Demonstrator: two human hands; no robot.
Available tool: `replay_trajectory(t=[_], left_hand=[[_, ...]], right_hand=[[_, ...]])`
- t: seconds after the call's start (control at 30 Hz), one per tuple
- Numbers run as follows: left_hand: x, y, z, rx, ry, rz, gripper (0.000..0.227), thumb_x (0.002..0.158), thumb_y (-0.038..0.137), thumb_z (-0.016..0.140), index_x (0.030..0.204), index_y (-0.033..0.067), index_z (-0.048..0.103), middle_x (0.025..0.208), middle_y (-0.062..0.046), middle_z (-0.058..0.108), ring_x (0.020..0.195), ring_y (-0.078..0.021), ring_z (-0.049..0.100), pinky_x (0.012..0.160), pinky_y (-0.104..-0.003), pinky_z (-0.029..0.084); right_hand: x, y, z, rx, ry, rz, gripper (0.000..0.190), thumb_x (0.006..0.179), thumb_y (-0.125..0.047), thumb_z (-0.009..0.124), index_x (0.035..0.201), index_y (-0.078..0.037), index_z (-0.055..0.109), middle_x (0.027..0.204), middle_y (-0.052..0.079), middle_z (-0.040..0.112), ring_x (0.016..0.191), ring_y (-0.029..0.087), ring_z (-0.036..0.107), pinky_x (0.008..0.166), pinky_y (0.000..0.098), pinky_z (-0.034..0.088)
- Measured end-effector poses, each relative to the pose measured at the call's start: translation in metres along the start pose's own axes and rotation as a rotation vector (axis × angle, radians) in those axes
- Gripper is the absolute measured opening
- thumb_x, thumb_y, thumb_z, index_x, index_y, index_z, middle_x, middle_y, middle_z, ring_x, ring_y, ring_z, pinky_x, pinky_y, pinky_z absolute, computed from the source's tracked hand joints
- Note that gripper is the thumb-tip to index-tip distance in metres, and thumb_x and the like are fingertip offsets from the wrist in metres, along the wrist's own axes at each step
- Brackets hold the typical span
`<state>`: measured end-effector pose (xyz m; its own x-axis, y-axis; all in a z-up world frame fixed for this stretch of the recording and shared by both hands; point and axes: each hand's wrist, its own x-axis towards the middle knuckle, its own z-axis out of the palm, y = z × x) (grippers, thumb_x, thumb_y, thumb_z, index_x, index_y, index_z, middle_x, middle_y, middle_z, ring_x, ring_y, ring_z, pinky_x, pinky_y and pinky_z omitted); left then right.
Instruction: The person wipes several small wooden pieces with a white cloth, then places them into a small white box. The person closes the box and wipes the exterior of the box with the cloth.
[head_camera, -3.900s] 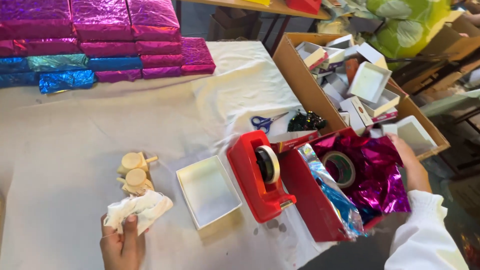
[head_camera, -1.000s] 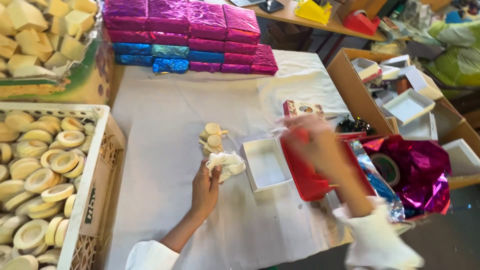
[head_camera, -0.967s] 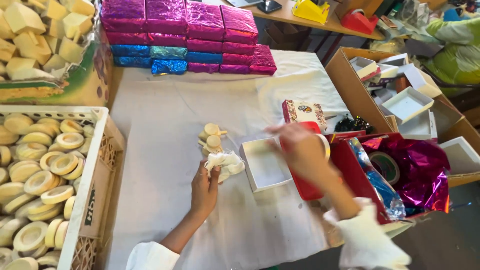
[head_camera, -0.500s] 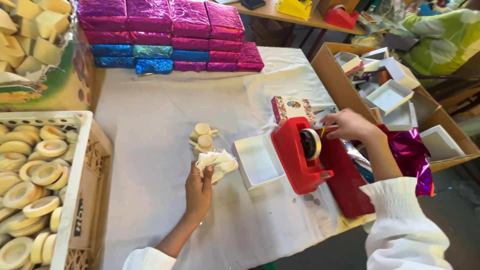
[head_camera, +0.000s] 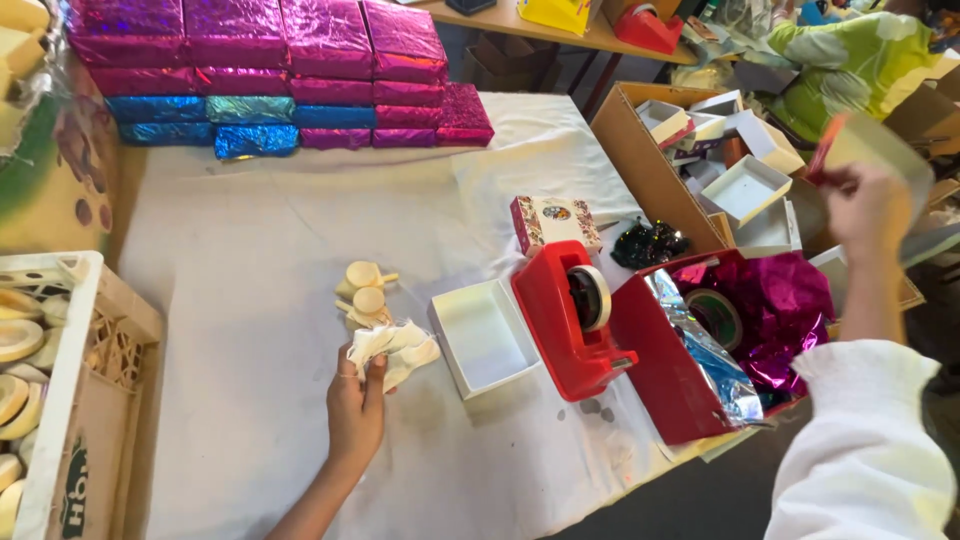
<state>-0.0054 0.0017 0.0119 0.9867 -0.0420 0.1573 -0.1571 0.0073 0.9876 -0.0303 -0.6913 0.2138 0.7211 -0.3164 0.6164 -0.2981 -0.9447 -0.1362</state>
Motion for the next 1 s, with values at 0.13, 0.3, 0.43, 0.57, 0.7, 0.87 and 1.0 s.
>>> replay_trajectory(t=[0.13,0.3,0.43,0.57,0.7,0.87,1.0], left_hand=[[0.002,0.004,-0.001,0.002,0.026,-0.004,0.034,0.104,0.029,0.050,0.128,0.0054,0.055,0.104,-0.006,0.073,0.081,-0.0138,0.071,0.067,-0.030,0.059],[0.002,0.000,-0.002,0.030,0.031,-0.055,0.034,0.104,0.030,0.052,0.128,0.0062,0.056,0.098,-0.007,0.074,0.073,-0.0146,0.069,0.066,-0.030,0.057],[0.001,-0.001,0.002,0.033,-0.008,-0.044,0.033,0.105,0.029,0.051,0.128,0.0061,0.055,0.096,-0.006,0.073,0.070,-0.0143,0.066,0.066,-0.030,0.055],[-0.001,-0.004,0.001,0.015,0.001,-0.002,0.030,0.105,0.027,0.052,0.126,0.0058,0.057,0.097,-0.006,0.073,0.071,-0.0145,0.066,0.066,-0.030,0.055],[-0.008,-0.011,-0.001,0.041,0.016,0.082,0.030,0.106,0.026,0.053,0.127,0.0049,0.057,0.099,-0.008,0.073,0.077,-0.0159,0.068,0.067,-0.031,0.057],[-0.016,-0.027,0.001,-0.002,0.009,0.323,0.043,0.106,0.017,0.057,0.140,0.0032,0.035,0.122,-0.018,0.065,0.106,-0.0230,0.068,0.082,-0.036,0.058],[-0.012,-0.019,0.000,-0.154,0.026,0.405,0.050,0.106,0.014,0.060,0.143,0.0059,0.027,0.136,-0.022,0.055,0.115,-0.0269,0.063,0.083,-0.035,0.058]], right_hand=[[-0.039,0.178,0.137,-0.075,-0.105,-0.152,0.036,0.090,-0.019,0.077,0.126,-0.015,0.077,0.115,0.020,0.073,0.104,0.035,0.069,0.093,0.0433,0.053],[-0.016,0.054,0.086,0.083,-0.334,0.330,0.050,0.089,-0.019,0.075,0.139,-0.023,0.071,0.129,0.020,0.071,0.107,0.035,0.070,0.099,0.0468,0.052],[-0.010,-0.128,0.004,0.437,-0.095,0.124,0.030,0.107,-0.011,0.069,0.137,-0.010,0.070,0.131,0.012,0.069,0.111,0.024,0.067,0.094,0.0373,0.055],[-0.059,-0.302,-0.038,1.387,-0.451,0.300,0.030,0.098,-0.028,0.060,0.118,-0.007,0.070,0.127,0.007,0.072,0.106,0.016,0.068,0.098,0.0269,0.055],[-0.140,-0.429,-0.044,0.434,-0.560,-0.384,0.051,0.085,-0.030,0.078,0.133,-0.018,0.065,0.124,0.010,0.068,0.113,0.030,0.067,0.094,0.0404,0.053],[-0.194,-0.495,-0.007,0.812,-0.774,-0.686,0.062,0.092,-0.028,0.074,0.147,-0.011,0.051,0.125,0.016,0.068,0.109,0.032,0.067,0.090,0.0420,0.053],[-0.205,-0.482,0.067,0.993,-0.722,-0.603,0.045,0.098,-0.020,0.072,0.140,-0.013,0.061,0.118,0.011,0.076,0.104,0.025,0.073,0.088,0.0371,0.057]])
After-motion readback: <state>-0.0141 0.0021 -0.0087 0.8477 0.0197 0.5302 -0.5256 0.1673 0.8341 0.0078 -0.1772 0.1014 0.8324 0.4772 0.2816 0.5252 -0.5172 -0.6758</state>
